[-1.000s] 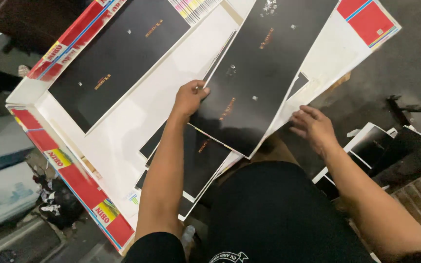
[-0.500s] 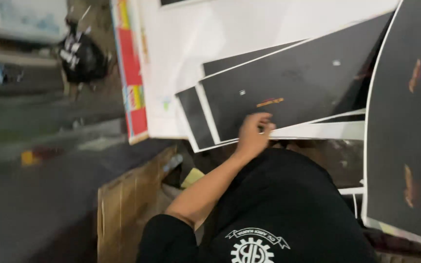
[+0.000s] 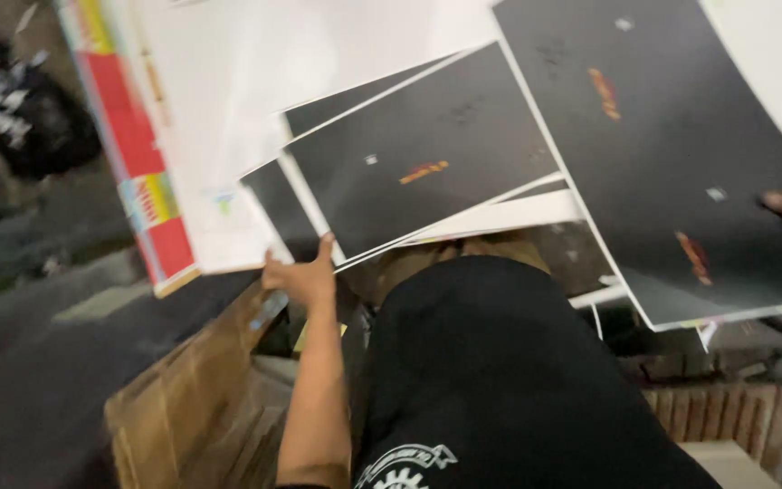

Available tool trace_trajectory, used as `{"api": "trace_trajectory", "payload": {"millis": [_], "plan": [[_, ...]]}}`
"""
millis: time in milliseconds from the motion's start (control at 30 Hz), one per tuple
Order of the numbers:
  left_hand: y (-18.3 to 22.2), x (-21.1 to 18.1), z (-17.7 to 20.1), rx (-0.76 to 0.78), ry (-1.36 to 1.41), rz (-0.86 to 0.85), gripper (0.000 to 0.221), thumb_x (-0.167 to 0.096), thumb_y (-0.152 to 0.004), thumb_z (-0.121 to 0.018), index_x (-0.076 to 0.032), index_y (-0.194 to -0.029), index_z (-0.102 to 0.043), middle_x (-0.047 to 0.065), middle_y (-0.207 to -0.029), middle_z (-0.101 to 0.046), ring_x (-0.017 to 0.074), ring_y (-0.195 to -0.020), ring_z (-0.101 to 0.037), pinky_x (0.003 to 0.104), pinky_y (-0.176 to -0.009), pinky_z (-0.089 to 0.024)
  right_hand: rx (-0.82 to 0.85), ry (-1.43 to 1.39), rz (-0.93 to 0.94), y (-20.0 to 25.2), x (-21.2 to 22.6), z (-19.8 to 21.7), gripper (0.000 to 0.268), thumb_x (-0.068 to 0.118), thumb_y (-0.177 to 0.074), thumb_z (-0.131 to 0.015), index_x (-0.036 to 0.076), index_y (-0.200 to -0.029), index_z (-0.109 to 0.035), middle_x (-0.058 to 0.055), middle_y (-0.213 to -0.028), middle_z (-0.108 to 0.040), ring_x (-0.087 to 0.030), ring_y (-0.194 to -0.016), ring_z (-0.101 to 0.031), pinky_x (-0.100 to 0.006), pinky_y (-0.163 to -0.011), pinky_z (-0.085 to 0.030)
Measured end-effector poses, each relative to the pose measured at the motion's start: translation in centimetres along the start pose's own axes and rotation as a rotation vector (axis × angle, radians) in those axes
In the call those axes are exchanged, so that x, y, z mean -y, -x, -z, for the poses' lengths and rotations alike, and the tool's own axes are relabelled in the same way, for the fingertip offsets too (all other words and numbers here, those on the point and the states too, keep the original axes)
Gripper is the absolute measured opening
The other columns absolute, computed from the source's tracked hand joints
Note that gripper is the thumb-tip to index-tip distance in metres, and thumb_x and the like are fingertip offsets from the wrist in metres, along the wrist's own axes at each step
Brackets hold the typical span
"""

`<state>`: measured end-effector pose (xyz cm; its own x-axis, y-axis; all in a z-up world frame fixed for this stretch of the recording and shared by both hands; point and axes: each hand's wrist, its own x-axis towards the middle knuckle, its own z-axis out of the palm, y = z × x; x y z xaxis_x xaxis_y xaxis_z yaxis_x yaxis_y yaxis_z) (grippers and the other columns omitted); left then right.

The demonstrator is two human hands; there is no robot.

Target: Gathering and stacking black printed sheets into an organized pile inside a cardboard tray.

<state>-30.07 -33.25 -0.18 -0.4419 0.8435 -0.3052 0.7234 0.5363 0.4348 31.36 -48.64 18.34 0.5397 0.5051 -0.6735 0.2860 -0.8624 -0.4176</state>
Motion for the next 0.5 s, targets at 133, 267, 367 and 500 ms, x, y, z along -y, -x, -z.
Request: {"api": "trace_trajectory", "payload": {"millis": [133,267,367,500], "plan": [[1.0,-1.7,-1.0,0.001,-0.027,-0.048,0.125,-0.057,-0.076,-0.094,0.011,-0.154,-0.022,0.033,-0.142,-0.028,0.0468,-0.131,-0.035,0.056,-0.113,-0.038,-0.095,0.07,-0.093,6.3,3.7,1.9,0.092,-0.017,-0.09,-0.068,0.01,-0.169,-0.03,-0.039,-0.158,-0.038,-0.056,-0.139,-0.044,-0.069,-0.114,-0.036],[1.6,-3.8,0.4,0.045,0.027,-0.02,0.114,-0.044,-0.077,-0.095,0.004,-0.155,-0.025,0.029,-0.146,-0.033,0.048,-0.13,-0.045,0.057,-0.108,-0.043,-0.074,-0.001,-0.028,5.7,0.8,1.5,0.09,-0.014,-0.087,-0.072,0.002,-0.168,-0.037,-0.037,-0.147,-0.054,-0.045,-0.125,-0.058,-0.054,-0.099,-0.046],[2.4,-7.0,1.8,0.091,0.063,-0.082,0.108,-0.04,-0.078,-0.094,0.005,-0.153,-0.03,0.026,-0.145,-0.04,0.0444,-0.133,-0.047,0.055,-0.11,-0.043,-0.079,-0.137,-0.095,7.0,1.9,0.8,0.086,-0.022,-0.09,-0.062,0.002,-0.167,-0.03,-0.031,-0.159,-0.043,-0.041,-0.142,-0.047,-0.053,-0.115,-0.038],[0.6,-6.4,-0.8,0.06,0.079,-0.121,0.116,-0.038,-0.074,-0.098,0.007,-0.156,-0.029,0.028,-0.155,-0.038,0.045,-0.143,-0.043,0.051,-0.12,-0.036,-0.183,0.072,0.008,5.0,-6.6,0.5,0.088,-0.006,-0.084,-0.08,-0.005,-0.165,-0.043,-0.035,-0.147,-0.057,-0.047,-0.123,-0.059,-0.054,-0.103,-0.044]]}}
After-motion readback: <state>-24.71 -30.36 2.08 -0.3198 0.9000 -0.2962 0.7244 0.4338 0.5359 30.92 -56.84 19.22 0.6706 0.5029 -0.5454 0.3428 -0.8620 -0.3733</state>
